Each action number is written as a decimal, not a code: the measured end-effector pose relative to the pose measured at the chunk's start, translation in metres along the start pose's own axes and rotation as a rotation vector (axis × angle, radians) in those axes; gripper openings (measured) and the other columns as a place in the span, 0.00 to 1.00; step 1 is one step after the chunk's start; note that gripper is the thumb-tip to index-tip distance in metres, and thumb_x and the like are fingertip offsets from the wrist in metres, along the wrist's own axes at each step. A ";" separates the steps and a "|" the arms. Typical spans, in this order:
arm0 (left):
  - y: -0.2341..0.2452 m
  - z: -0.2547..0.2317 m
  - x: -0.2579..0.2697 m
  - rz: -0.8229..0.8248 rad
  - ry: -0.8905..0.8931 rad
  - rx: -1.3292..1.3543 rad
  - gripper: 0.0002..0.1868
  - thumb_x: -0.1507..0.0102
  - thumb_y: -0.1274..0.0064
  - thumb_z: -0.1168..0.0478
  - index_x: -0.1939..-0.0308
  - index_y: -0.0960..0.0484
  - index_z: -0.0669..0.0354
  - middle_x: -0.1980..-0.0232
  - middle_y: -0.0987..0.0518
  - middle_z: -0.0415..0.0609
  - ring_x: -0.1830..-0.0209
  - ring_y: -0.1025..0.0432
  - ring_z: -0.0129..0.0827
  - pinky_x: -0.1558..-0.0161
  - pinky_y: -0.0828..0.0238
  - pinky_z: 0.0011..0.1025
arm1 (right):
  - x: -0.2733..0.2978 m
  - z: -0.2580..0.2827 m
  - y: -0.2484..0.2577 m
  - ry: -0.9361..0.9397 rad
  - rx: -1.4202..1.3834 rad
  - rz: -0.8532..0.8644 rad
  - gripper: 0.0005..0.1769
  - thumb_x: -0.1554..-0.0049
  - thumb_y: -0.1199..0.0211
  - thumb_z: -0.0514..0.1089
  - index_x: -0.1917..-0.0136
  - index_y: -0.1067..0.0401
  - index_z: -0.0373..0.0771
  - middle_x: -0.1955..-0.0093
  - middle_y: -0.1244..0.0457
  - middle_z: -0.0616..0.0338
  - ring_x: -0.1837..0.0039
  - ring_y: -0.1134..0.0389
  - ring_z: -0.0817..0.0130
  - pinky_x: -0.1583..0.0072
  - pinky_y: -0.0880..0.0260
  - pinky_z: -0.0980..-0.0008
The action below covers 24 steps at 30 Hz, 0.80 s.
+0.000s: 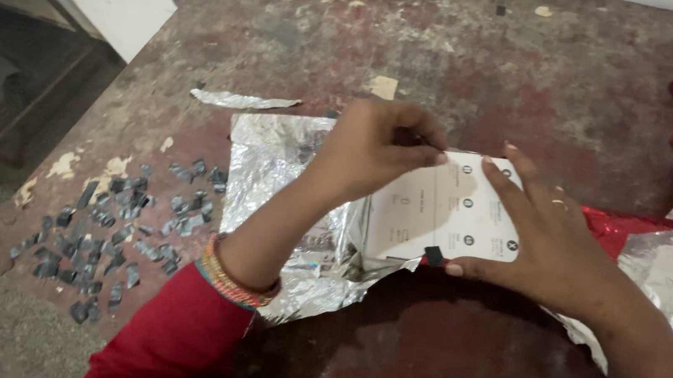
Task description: The person wraps a white rectangular box with silver and red metallic paper. They fold the paper around the box, smooth the edges, and secure the folds with small pieces of black tape. The wrapping is completed with the box fully covered in red paper.
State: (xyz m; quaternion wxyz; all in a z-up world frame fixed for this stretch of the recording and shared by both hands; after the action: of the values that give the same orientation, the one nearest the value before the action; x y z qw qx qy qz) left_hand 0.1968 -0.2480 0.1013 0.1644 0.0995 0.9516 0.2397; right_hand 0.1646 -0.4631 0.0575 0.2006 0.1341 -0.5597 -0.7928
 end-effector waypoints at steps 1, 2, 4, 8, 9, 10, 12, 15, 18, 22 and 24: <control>-0.008 -0.007 -0.007 -0.007 -0.075 -0.028 0.09 0.43 0.33 0.63 0.61 0.11 0.61 0.61 0.15 0.46 0.65 0.19 0.25 0.63 0.20 0.26 | 0.001 0.000 0.001 0.024 -0.013 -0.011 0.76 0.66 0.30 0.81 0.16 0.56 0.46 0.13 0.67 0.47 0.18 0.63 0.44 0.25 0.64 0.40; -0.015 -0.012 -0.013 -0.012 -0.150 -0.056 0.09 0.44 0.32 0.62 0.62 0.11 0.61 0.59 0.15 0.47 0.65 0.19 0.27 0.63 0.21 0.27 | 0.001 0.001 0.002 0.046 -0.027 -0.022 0.75 0.66 0.31 0.80 0.16 0.56 0.46 0.13 0.66 0.46 0.18 0.62 0.43 0.25 0.64 0.40; -0.028 -0.006 -0.028 0.044 0.010 -0.088 0.10 0.44 0.33 0.59 0.60 0.10 0.58 0.63 0.13 0.45 0.66 0.19 0.26 0.62 0.22 0.27 | 0.002 -0.001 0.000 0.037 -0.025 -0.010 0.76 0.66 0.32 0.81 0.16 0.57 0.46 0.13 0.67 0.45 0.19 0.61 0.43 0.25 0.64 0.41; -0.040 0.000 -0.047 0.096 0.037 -0.045 0.14 0.43 0.35 0.58 0.55 0.12 0.58 0.62 0.13 0.45 0.64 0.18 0.29 0.59 0.21 0.27 | 0.003 -0.002 0.001 0.066 -0.010 -0.035 0.76 0.65 0.32 0.83 0.17 0.56 0.42 0.14 0.67 0.42 0.20 0.60 0.39 0.25 0.64 0.41; -0.042 0.003 -0.049 0.096 0.063 -0.056 0.16 0.44 0.35 0.59 0.53 0.13 0.57 0.62 0.13 0.45 0.64 0.18 0.28 0.60 0.21 0.27 | 0.002 -0.002 0.000 0.053 -0.006 -0.018 0.77 0.65 0.32 0.83 0.17 0.57 0.42 0.14 0.67 0.42 0.19 0.60 0.39 0.26 0.65 0.41; -0.043 0.007 -0.051 0.092 0.090 -0.069 0.18 0.44 0.35 0.59 0.50 0.14 0.55 0.62 0.14 0.45 0.64 0.19 0.28 0.60 0.22 0.27 | 0.000 -0.003 -0.001 0.044 -0.002 0.000 0.77 0.65 0.32 0.83 0.17 0.57 0.41 0.14 0.68 0.42 0.18 0.60 0.38 0.26 0.65 0.40; -0.046 0.012 -0.054 0.096 0.110 -0.080 0.20 0.44 0.35 0.59 0.48 0.16 0.55 0.63 0.14 0.44 0.64 0.19 0.28 0.61 0.22 0.27 | 0.000 -0.003 -0.002 0.034 -0.003 0.011 0.78 0.65 0.33 0.84 0.17 0.57 0.41 0.14 0.68 0.42 0.18 0.59 0.37 0.26 0.65 0.40; -0.050 0.018 -0.061 0.112 0.089 -0.073 0.20 0.44 0.35 0.61 0.48 0.16 0.57 0.63 0.14 0.45 0.63 0.19 0.28 0.60 0.23 0.28 | 0.002 -0.001 0.000 0.039 -0.012 -0.006 0.77 0.65 0.34 0.84 0.17 0.56 0.41 0.13 0.68 0.43 0.19 0.58 0.38 0.25 0.63 0.40; -0.055 0.027 -0.070 0.119 0.088 -0.003 0.17 0.43 0.35 0.62 0.50 0.15 0.60 0.63 0.14 0.45 0.63 0.19 0.28 0.60 0.22 0.27 | 0.004 0.000 0.001 0.038 -0.006 -0.013 0.76 0.65 0.34 0.85 0.17 0.54 0.42 0.13 0.67 0.43 0.20 0.59 0.38 0.25 0.63 0.40; -0.063 0.044 -0.078 0.152 0.184 0.038 0.16 0.44 0.36 0.64 0.53 0.14 0.62 0.64 0.14 0.45 0.64 0.19 0.26 0.61 0.23 0.25 | 0.003 -0.001 -0.001 0.013 0.006 0.009 0.76 0.66 0.35 0.86 0.17 0.56 0.45 0.13 0.69 0.46 0.18 0.60 0.38 0.25 0.65 0.41; -0.067 0.052 -0.080 0.171 0.216 0.060 0.17 0.45 0.35 0.65 0.53 0.14 0.63 0.64 0.15 0.45 0.64 0.20 0.26 0.61 0.23 0.25 | 0.002 -0.001 -0.001 0.016 0.003 0.012 0.76 0.65 0.36 0.86 0.17 0.56 0.45 0.13 0.69 0.46 0.18 0.60 0.38 0.25 0.65 0.41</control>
State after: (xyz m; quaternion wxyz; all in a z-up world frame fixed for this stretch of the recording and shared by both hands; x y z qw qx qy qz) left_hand 0.2819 -0.3056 0.0462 0.0370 0.1590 0.9585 0.2336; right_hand 0.1631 -0.4651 0.0565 0.2095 0.1375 -0.5602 -0.7896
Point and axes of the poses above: each hand's wrist, its own x-axis away from the middle knuckle, its own y-axis out of the back of the hand, z = x × y, the point moved 5 cm from there along -x, towards the middle knuckle
